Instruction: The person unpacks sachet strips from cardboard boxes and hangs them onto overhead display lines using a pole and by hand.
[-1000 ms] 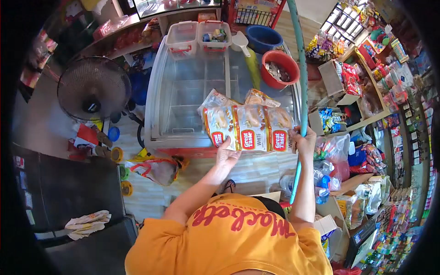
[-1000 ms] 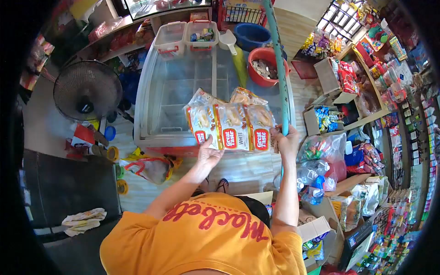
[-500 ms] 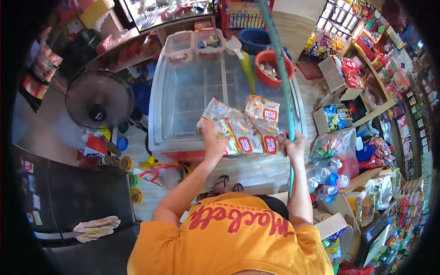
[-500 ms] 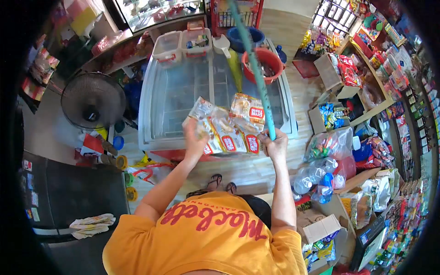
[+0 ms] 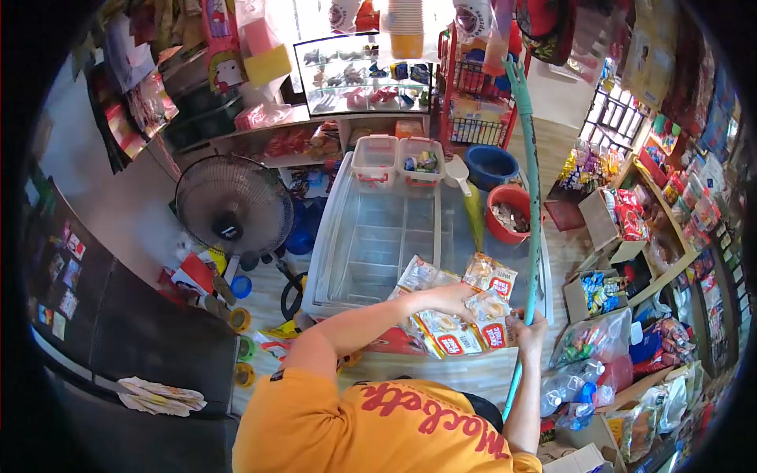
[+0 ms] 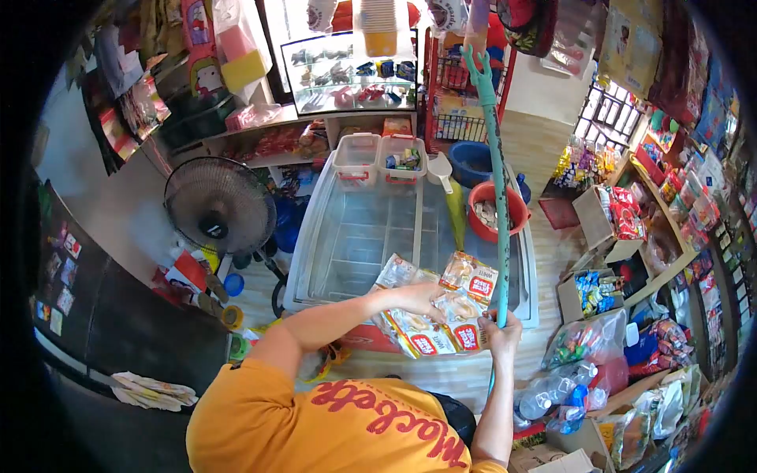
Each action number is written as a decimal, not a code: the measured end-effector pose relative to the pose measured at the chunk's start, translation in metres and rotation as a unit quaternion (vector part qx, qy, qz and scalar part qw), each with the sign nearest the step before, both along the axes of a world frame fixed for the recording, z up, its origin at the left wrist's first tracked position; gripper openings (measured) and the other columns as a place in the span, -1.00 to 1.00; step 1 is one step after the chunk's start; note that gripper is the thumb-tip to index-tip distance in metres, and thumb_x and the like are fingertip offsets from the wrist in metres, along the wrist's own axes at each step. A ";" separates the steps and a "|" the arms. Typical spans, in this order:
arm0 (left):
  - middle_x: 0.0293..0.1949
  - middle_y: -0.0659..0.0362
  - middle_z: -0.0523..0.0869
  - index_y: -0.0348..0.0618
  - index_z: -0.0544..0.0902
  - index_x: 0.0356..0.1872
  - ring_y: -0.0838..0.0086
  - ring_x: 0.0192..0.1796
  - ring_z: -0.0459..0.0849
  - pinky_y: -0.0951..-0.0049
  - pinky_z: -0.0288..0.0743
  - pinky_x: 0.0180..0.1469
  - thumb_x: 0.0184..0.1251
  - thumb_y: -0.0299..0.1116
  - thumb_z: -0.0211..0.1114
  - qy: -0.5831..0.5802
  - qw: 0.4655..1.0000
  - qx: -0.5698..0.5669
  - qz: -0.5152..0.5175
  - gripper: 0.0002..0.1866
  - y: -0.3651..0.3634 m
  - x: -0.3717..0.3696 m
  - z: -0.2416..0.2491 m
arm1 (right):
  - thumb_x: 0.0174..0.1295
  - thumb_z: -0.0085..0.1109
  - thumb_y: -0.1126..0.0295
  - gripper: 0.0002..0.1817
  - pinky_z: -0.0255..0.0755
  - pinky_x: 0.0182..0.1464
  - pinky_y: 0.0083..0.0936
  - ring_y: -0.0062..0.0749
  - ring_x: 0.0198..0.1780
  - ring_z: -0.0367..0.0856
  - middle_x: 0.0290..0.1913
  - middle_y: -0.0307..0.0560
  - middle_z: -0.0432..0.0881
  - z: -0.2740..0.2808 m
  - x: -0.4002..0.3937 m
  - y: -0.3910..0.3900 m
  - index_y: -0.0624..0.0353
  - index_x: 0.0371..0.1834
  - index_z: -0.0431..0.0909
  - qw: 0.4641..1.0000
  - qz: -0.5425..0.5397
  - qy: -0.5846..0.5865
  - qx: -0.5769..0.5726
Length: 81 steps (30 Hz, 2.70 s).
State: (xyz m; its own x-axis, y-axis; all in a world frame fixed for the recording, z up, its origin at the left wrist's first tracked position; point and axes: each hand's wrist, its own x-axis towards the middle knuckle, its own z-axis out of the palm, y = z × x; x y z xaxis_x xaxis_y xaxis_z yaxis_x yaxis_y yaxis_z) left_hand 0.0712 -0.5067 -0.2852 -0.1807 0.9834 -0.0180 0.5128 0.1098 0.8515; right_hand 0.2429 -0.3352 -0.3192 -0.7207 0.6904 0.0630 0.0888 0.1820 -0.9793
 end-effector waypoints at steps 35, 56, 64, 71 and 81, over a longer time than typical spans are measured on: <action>0.07 -0.03 0.56 -0.29 0.47 0.09 0.18 0.13 0.51 0.14 0.32 0.22 0.36 -0.21 0.06 -0.243 0.898 0.350 -0.108 -0.59 -0.023 -0.145 0.393 | 0.03 0.23 0.50 -0.55 0.34 -0.18 -0.55 -0.44 -0.30 0.46 -0.37 -0.10 0.53 -0.025 0.060 -0.019 0.33 0.06 0.50 0.976 -0.071 0.160 0.126; -0.07 0.03 0.64 -0.27 0.51 -0.02 0.26 -0.05 0.63 0.25 0.49 0.05 0.29 -0.25 0.15 -0.095 0.866 0.488 0.050 -0.65 -0.026 -0.072 0.401 | 0.00 0.27 0.54 -0.45 0.36 -0.39 -0.48 -0.29 -0.47 0.41 -0.47 0.00 0.43 -0.003 0.033 -0.029 0.25 0.15 0.43 0.938 -0.077 0.175 0.289; -0.12 -0.01 0.66 -0.32 0.57 -0.14 0.20 -0.07 0.62 0.18 0.47 0.07 0.29 -0.28 0.13 -0.287 0.827 0.478 -0.069 -0.71 -0.061 -0.151 0.425 | 0.04 0.27 0.49 -0.50 0.38 -0.47 -0.40 -0.27 -0.54 0.46 -0.50 -0.04 0.39 -0.023 0.049 -0.029 0.16 0.13 0.47 0.938 -0.047 0.121 0.321; -0.10 0.01 0.65 -0.31 0.53 -0.05 0.24 -0.10 0.64 0.25 0.52 -0.01 0.35 -0.26 0.06 -0.212 0.812 0.543 -0.013 -0.67 -0.071 -0.106 0.403 | 0.11 0.21 0.44 -0.48 0.40 -0.38 -0.35 -0.20 -0.47 0.48 -0.44 0.01 0.44 -0.013 0.037 -0.033 0.13 0.20 0.41 0.964 -0.020 0.101 0.244; 0.12 -0.02 0.53 -0.33 0.36 0.18 0.15 0.11 0.54 0.10 0.41 0.15 0.31 -0.21 0.07 -0.245 0.820 0.512 -0.072 -0.50 -0.083 -0.046 0.323 | 0.15 0.16 0.47 -0.49 0.39 -0.15 -0.46 -0.27 -0.26 0.53 -0.26 0.08 0.56 0.032 -0.033 -0.031 0.23 0.21 0.37 0.960 0.000 0.205 0.192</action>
State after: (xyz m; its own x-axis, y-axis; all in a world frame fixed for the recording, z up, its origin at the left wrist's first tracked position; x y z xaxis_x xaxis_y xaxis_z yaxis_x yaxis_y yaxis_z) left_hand 0.0251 -0.5894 0.0379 -0.2784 0.5391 0.7949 0.0258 -0.8231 0.5673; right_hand 0.2097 -0.3666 -0.2867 -0.5809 0.5600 0.5907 -0.2890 0.5366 -0.7928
